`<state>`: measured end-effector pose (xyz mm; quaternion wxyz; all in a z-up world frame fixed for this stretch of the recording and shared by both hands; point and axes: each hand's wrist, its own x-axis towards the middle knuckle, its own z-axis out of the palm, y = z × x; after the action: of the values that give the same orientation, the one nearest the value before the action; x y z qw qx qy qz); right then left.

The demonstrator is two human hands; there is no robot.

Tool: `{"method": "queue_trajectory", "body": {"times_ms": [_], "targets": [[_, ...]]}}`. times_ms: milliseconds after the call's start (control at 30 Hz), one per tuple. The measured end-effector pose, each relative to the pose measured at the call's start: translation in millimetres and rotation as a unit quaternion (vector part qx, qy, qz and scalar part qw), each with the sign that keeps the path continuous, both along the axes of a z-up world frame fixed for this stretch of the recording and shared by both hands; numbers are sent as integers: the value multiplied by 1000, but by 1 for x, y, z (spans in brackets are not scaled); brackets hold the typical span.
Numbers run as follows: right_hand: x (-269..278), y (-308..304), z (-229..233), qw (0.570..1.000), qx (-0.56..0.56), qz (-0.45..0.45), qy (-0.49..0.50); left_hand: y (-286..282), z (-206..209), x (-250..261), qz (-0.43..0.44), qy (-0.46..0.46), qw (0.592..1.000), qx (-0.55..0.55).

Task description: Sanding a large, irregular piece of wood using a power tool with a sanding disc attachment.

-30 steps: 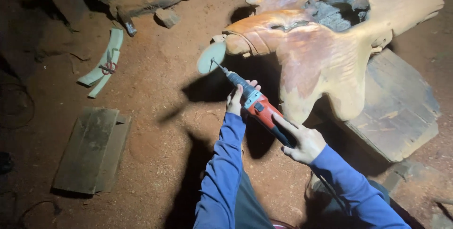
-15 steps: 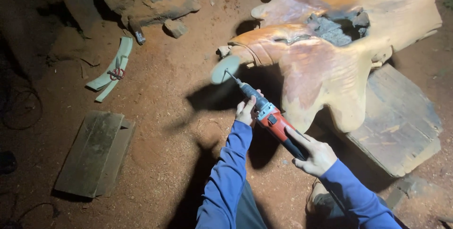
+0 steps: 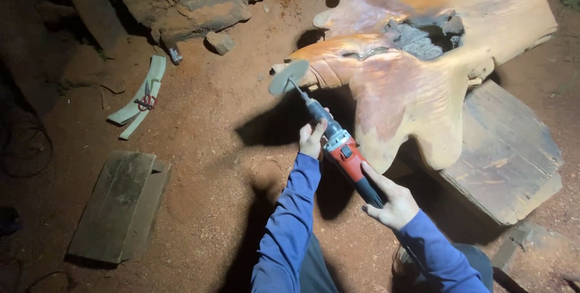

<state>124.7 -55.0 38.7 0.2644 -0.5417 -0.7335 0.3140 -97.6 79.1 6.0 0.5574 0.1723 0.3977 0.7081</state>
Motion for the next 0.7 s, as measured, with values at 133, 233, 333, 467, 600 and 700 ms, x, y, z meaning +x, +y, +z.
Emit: {"method": "queue_trajectory", "body": {"times_ms": [133,233,333,467,600,700], "targets": [[-7,0,-10,999,-13,-10,33,-6,39,-2,-15,91,996,-12],[-14,-9,-5,998,-6,-21,55,-20,59,-1,-5,115,993,15],[-9,-13,-23,998,-17,-27,58,-23,55,1,-5,158,987,27],[-18,-8,-3,997,-1,-31,67,-17,36,-3,-35,113,992,53],[-31,-7,13,994,-27,-42,95,-31,41,1,-119,-30,988,90],[-27,-19,-5,987,-127,-8,103,-43,52,0,-152,-16,987,53]]}}
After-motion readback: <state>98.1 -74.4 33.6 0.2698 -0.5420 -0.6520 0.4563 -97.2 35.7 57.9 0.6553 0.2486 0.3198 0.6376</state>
